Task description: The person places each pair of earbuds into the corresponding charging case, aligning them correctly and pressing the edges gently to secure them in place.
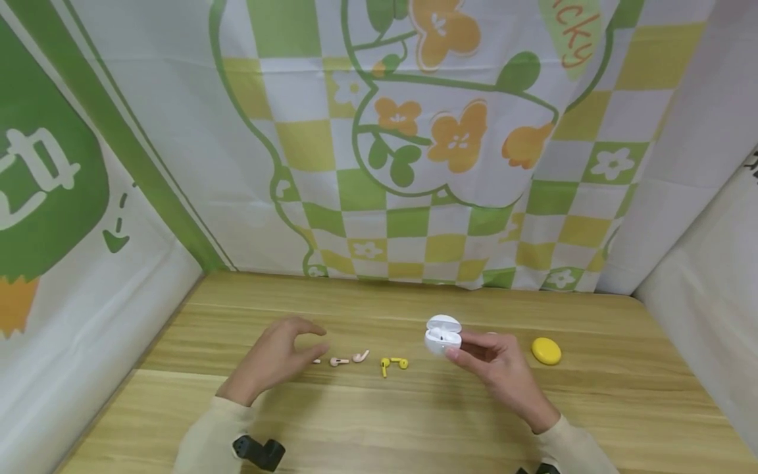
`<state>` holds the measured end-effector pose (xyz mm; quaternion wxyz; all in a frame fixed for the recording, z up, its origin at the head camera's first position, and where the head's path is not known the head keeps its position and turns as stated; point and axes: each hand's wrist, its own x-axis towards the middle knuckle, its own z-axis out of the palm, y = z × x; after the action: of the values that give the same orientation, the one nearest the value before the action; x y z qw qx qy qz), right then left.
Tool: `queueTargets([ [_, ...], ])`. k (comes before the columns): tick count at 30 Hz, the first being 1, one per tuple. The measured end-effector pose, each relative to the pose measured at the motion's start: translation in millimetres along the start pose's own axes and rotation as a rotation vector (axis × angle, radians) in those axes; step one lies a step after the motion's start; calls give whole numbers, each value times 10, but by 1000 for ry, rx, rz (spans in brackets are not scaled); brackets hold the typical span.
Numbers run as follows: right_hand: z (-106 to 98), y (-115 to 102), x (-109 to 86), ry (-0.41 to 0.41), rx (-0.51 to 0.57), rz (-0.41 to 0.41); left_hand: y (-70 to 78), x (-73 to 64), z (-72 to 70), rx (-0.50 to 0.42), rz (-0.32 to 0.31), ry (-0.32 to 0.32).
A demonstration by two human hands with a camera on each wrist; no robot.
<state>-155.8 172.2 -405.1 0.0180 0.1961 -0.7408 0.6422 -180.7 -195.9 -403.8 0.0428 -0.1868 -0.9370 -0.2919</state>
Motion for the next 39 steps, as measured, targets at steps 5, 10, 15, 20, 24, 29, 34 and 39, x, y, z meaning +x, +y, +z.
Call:
queueTargets([
  [5, 1, -1, 0, 5, -2, 5, -167, -31, 36, 58, -62, -51],
  [10, 7, -11, -3, 4, -15, 16, -273, -49, 108, 109, -104, -98],
  [15, 5, -10, -3, -5, -16, 20, -302, -48, 158, 129, -117, -107],
  [20, -3, -5, -2, -10, -21, 17, -302, -39, 188, 150, -119, -107],
  [24, -9, 2, 3, -15, -11, 14, -303, -34, 208, 164, -130, -106],
  [29, -8, 8, 6, -22, 5, 13, -301, -32, 220, 178, -141, -99],
  [34, -7, 14, 7, -24, 8, 16, -296, -36, 218, 182, -143, -84],
  [39, -6, 18, 6, -22, 12, 20, -298, -36, 209, 184, -142, -88],
])
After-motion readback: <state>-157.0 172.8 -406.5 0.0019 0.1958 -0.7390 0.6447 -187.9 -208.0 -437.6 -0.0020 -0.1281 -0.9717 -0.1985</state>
